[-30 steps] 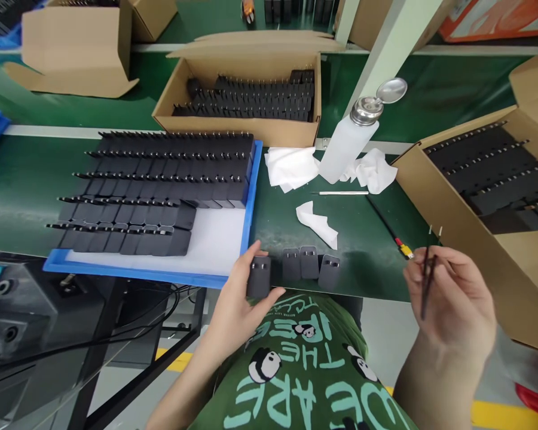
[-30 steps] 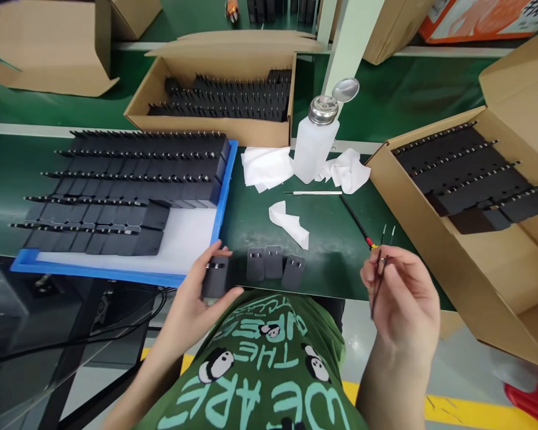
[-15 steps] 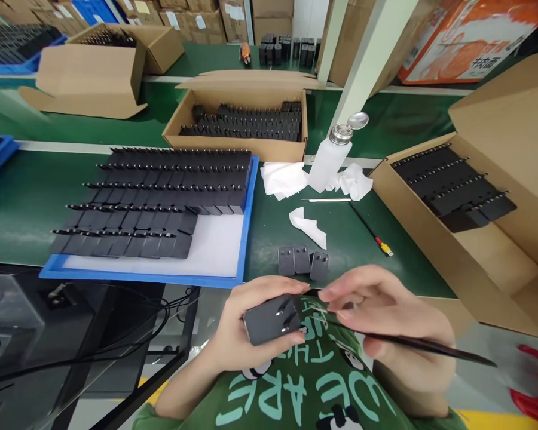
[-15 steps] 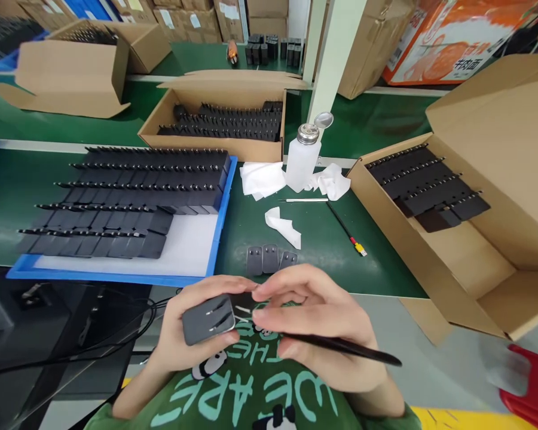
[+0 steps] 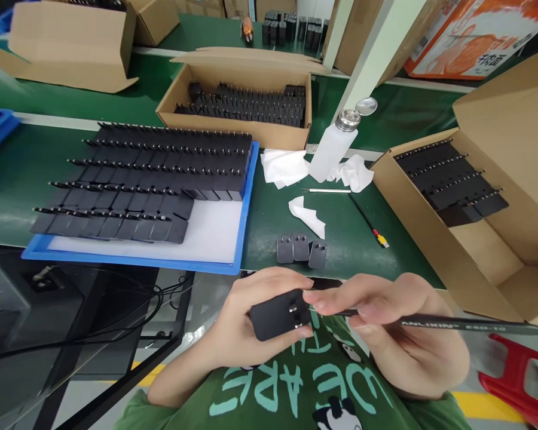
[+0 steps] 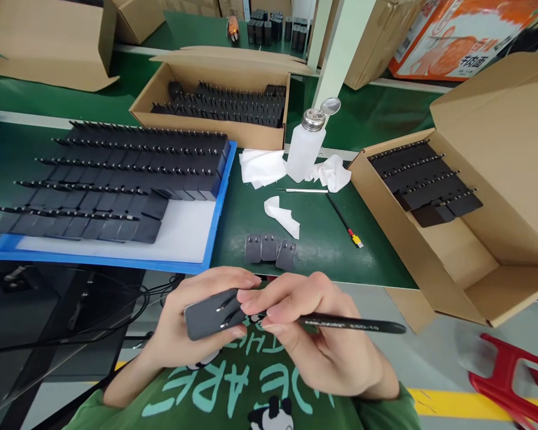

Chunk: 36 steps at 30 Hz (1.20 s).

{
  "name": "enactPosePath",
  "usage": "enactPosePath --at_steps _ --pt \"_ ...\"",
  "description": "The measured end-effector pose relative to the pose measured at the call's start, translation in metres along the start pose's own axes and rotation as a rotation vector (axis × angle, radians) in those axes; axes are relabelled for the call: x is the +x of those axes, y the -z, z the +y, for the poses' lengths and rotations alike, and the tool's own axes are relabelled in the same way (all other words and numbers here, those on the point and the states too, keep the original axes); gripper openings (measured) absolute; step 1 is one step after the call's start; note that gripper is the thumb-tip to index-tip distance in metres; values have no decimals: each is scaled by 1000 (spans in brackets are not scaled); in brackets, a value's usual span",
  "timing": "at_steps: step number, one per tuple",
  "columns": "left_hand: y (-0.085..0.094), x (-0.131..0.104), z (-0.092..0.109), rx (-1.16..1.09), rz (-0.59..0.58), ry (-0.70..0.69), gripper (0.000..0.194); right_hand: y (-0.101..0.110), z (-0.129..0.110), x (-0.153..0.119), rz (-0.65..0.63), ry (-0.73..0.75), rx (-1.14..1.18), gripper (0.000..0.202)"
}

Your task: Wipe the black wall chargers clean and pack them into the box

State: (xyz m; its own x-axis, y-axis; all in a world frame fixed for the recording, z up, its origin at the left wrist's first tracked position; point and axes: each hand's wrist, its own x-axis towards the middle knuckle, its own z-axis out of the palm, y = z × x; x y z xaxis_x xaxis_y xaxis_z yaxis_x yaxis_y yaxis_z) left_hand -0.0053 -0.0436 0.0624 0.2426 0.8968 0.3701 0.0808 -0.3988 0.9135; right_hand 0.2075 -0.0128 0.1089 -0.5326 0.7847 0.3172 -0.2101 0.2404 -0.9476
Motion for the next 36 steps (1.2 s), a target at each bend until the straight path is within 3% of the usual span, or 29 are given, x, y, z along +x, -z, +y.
enactPosePath --at_steps 20,36 --pt "-3 0 -1 -27 -32 53 43 3 3 -5 4 -61 -23 33" --pt "-2 2 -3 -45 -32 57 41 3 6 -3 8 -15 -69 29"
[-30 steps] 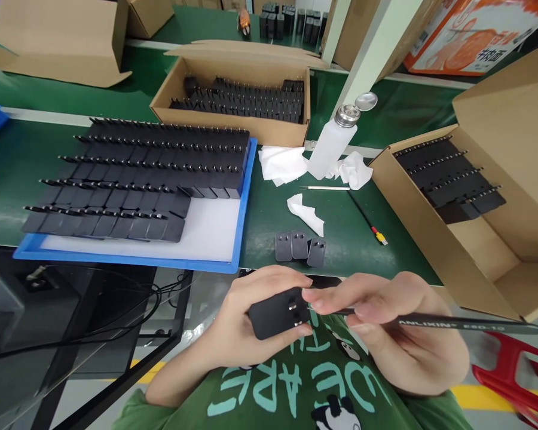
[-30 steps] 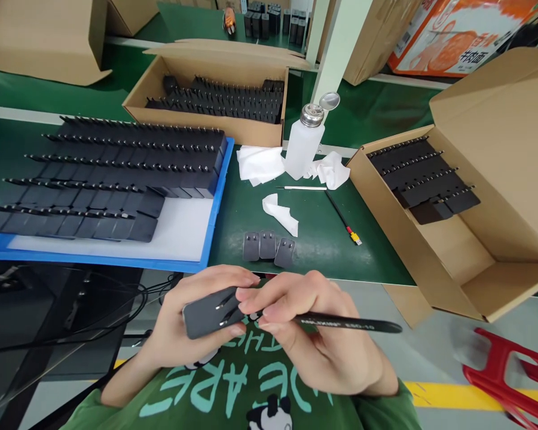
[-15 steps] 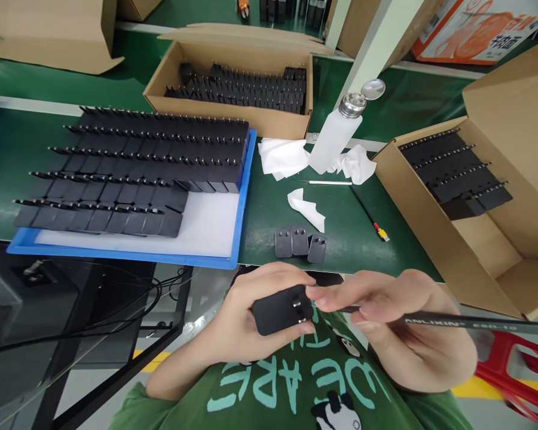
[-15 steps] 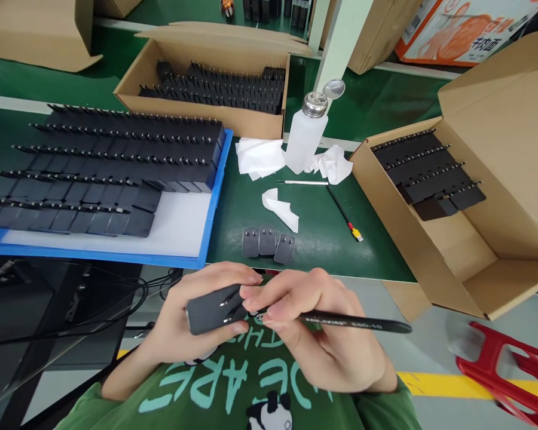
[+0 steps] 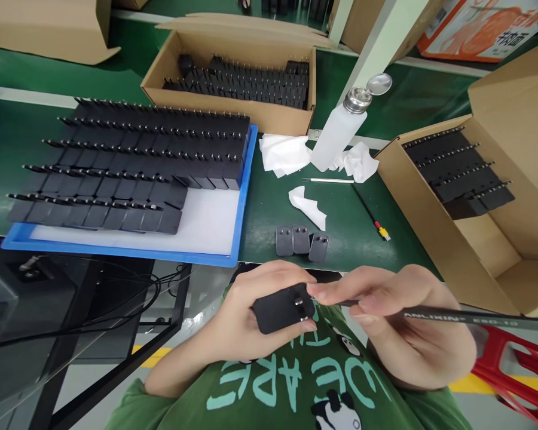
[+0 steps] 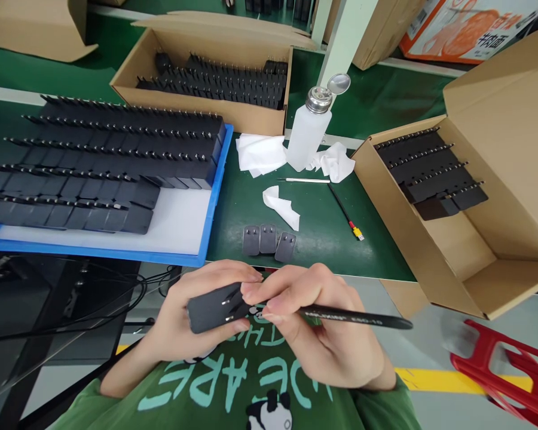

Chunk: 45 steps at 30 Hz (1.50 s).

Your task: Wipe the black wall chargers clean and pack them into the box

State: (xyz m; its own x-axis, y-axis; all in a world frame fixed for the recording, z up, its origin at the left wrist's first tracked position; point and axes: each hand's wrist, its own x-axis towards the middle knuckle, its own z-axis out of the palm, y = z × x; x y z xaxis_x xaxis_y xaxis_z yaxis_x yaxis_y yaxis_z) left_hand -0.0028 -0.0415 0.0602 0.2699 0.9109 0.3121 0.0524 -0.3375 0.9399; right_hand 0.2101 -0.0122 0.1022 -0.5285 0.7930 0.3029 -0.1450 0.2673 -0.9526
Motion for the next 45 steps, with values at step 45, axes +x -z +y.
enactPosePath --at_steps 45 --pt "3 -3 3 4 -4 -3 40 7 -5 3 11 -59 -117 38"
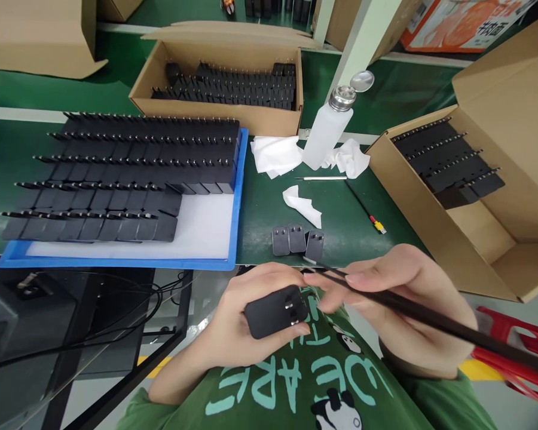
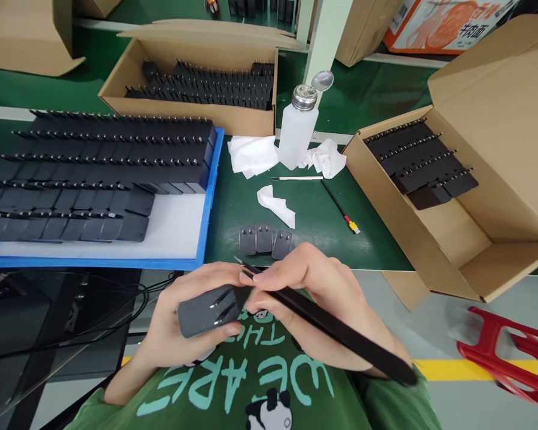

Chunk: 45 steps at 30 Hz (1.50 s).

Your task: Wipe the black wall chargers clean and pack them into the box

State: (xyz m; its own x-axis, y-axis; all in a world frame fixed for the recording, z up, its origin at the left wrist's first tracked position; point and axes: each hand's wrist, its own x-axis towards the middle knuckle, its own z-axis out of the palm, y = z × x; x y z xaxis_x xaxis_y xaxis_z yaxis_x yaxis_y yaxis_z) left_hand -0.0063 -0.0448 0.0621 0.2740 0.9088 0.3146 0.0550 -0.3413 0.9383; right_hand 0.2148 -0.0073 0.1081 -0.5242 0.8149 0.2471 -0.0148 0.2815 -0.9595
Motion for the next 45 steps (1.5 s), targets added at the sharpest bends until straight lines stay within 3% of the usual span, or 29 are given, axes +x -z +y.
enactPosePath --at_steps 8,13,17,45 --pt "2 2 -1 15 7 19 43 7 -7 15 -15 156 -69 25" --pt "2 3 -2 -18 27 -7 43 -1 -2 12 -58 41 115 38" --pt "0 2 -4 -52 49 -7 50 -3 1 10 -104 43 38 40" --pt "-2 -3 -7 -32 23 -12 52 -3 2 12 -115 78 -66 33"
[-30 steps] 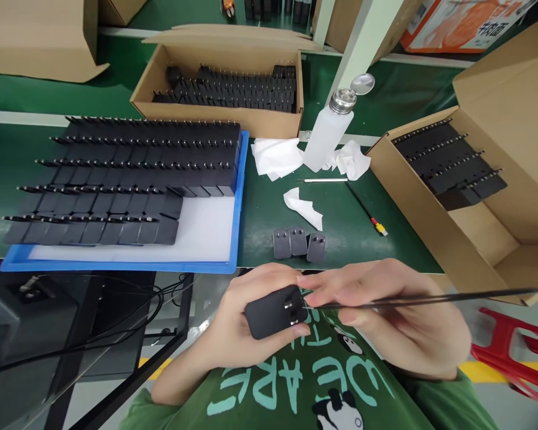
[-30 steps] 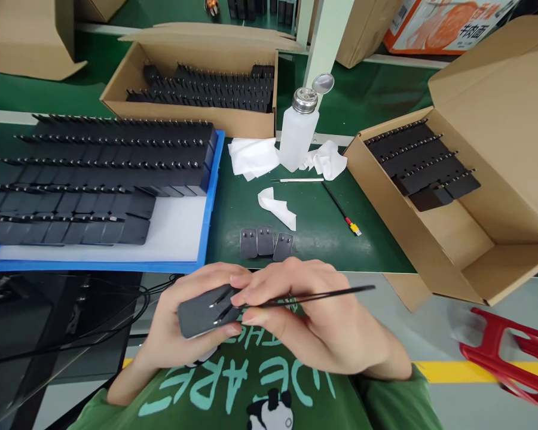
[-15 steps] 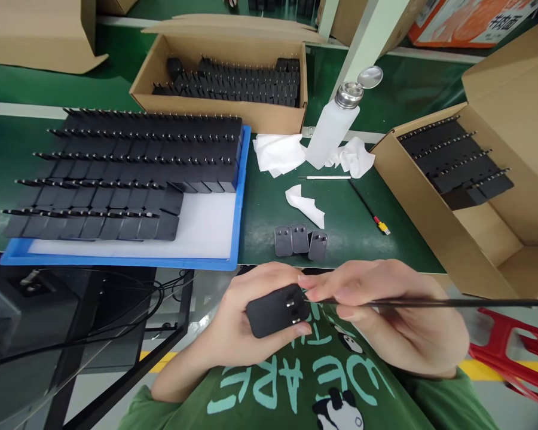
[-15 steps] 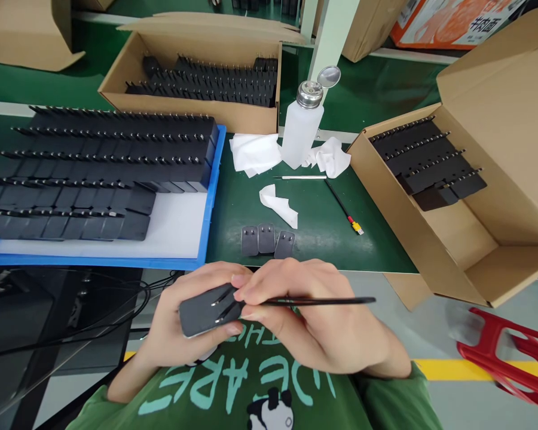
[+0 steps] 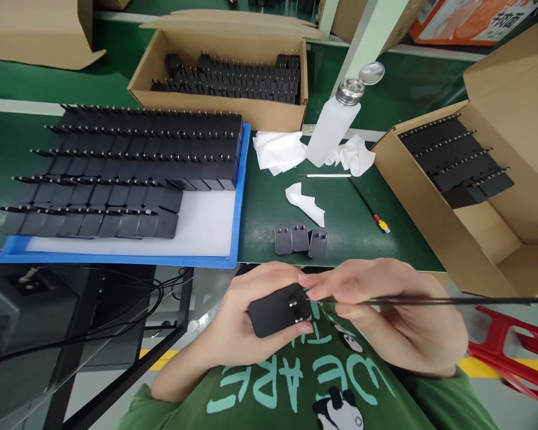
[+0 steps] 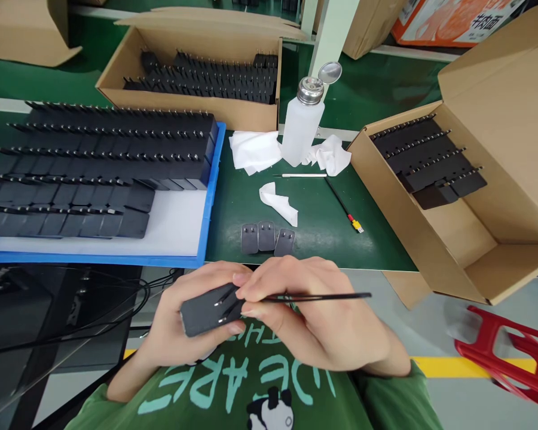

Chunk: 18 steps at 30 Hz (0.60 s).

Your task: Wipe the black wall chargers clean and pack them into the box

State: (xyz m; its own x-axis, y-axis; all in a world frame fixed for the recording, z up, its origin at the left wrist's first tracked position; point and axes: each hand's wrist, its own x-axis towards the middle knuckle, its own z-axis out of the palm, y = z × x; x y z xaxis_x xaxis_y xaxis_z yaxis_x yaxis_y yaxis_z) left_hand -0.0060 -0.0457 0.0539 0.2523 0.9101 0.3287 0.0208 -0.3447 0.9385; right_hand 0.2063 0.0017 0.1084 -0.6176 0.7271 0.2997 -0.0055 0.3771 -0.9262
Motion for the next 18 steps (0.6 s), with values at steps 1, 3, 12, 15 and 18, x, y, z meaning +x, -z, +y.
enactPosePath --at_steps 1,3,12,15,18 --pt "0 0 0 1 2 -3 52 0 0 0 -3 2 2 34" --pt "0 -1 0 -2 3 -4 52 0 -1 -1 -11 9 -1 35" --pt "0 -3 0 -21 -11 3 55 -1 -1 0 -13 10 -20 35" --pt "0 -4 -1 -36 -18 5 56 -1 -1 1 -31 17 -28 36" --pt "0 -4 -3 -20 -10 1 57 -1 -2 1 -17 15 -23 34"
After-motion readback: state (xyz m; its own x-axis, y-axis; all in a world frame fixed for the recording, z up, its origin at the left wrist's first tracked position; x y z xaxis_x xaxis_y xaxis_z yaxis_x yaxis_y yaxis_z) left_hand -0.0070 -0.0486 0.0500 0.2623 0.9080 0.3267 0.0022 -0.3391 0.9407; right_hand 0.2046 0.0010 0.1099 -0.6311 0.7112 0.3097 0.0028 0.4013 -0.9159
